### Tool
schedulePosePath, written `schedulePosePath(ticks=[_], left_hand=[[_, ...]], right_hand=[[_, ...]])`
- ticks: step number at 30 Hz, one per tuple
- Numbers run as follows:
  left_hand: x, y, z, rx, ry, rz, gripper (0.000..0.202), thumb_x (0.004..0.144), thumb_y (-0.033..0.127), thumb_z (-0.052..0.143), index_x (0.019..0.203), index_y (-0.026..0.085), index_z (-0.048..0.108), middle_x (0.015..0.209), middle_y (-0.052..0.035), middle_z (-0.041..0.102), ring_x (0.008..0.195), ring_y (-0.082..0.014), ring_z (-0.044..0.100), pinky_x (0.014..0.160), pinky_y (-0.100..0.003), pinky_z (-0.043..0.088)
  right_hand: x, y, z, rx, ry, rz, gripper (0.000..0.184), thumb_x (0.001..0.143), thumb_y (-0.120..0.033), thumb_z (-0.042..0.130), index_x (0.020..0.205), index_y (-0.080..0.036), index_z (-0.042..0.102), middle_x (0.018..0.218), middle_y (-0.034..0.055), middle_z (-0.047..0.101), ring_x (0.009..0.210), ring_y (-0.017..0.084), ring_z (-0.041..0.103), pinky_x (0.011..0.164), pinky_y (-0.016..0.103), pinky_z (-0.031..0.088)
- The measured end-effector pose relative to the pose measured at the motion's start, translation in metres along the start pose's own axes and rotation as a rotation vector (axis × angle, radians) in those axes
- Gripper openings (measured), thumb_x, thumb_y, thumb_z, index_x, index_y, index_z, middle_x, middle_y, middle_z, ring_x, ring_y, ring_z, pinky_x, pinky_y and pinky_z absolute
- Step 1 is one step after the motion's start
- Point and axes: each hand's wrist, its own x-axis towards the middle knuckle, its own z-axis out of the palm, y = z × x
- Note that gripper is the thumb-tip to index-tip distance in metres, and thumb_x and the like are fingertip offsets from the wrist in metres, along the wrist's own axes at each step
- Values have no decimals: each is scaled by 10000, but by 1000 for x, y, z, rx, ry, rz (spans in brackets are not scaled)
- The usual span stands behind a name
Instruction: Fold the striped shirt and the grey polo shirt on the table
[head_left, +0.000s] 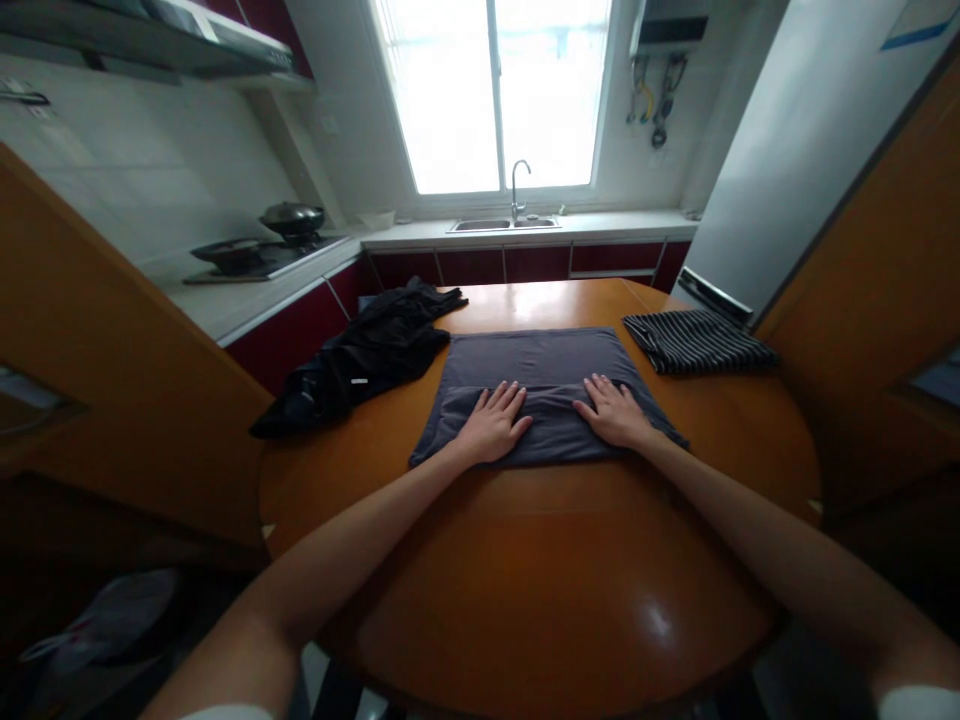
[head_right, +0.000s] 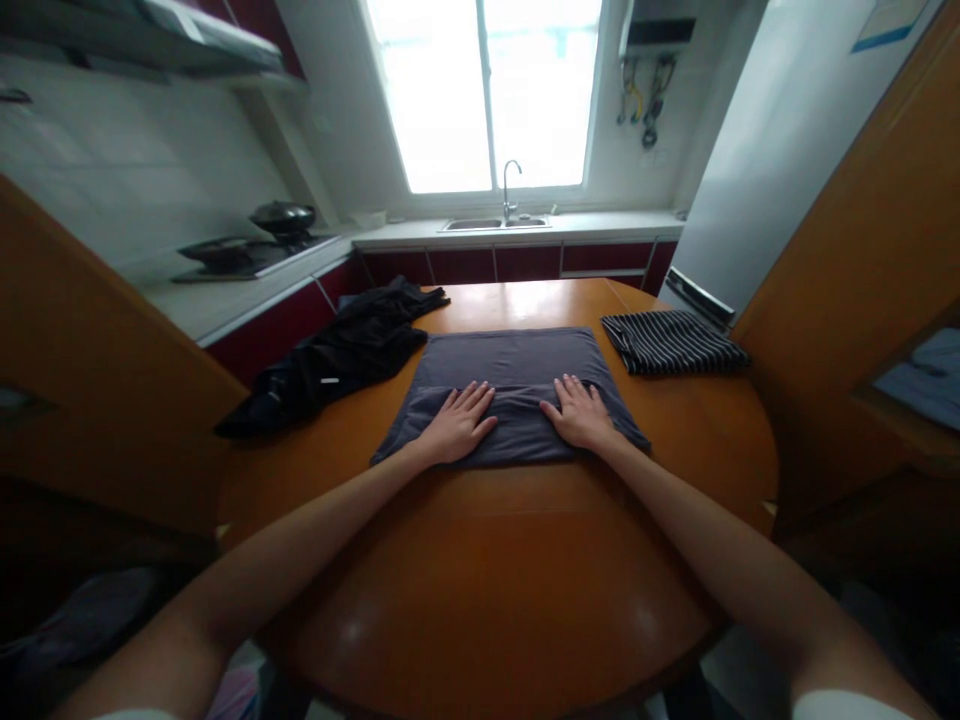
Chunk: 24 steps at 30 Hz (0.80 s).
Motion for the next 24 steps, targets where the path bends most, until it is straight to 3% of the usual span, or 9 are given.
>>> schedulePosePath(ticks=[4,9,12,16,20,24], left_hand=[[-18,-32,-10,6,-38,-154,708,1033,589,258,1603,170,251,1662,-121,192,1545,-297,154,1237,-507,164],[-29,-67,-19,-5,-64,-290,703,1026,586,275,1587,163,299,1658,-132,194,1541,-334,153,1219,-593,160],[-31,-71,-23,-4,-38,-312,672,1033,544,298,1578,151,315,1650,-153,216,1534,-350,176,1209,-626,151],[-31,-55,-29,34,85,-176,595,1044,455,329,1544,138,378,1630,-140,296,1532,-329,194,1221,-596,175],[-26,-59,-34,-41,174,-118,500,1031,364,375,1467,152,495,1512,-140,491,1405,-289,442,1174,-468,344],[-18,-100,-36,-124,250,-269,371,950,302,486,1202,129,697,1203,-161,678,1126,-280,636,1041,-390,468]], right_hand=[[-5,32,-3,-12,15,86,750,1008,-613,245,1594,-147,292,1677,113,195,1553,262,147,1240,541,104],[-8,45,-1,-1,36,141,738,1009,-590,251,1596,-145,288,1678,119,186,1549,287,158,1233,564,119],[-10,41,-4,3,88,194,728,1020,-554,250,1577,-89,314,1660,171,228,1539,310,191,1224,578,143],[-16,24,-10,-25,267,155,630,1034,-442,274,1539,-80,381,1637,193,287,1535,312,205,1218,591,141],[-9,18,-16,29,361,20,529,1006,-338,364,1451,-99,518,1571,177,427,1484,300,331,1215,529,226],[12,49,-20,142,394,60,420,933,-254,480,1251,-68,680,1326,205,650,1255,289,583,1119,412,399]])
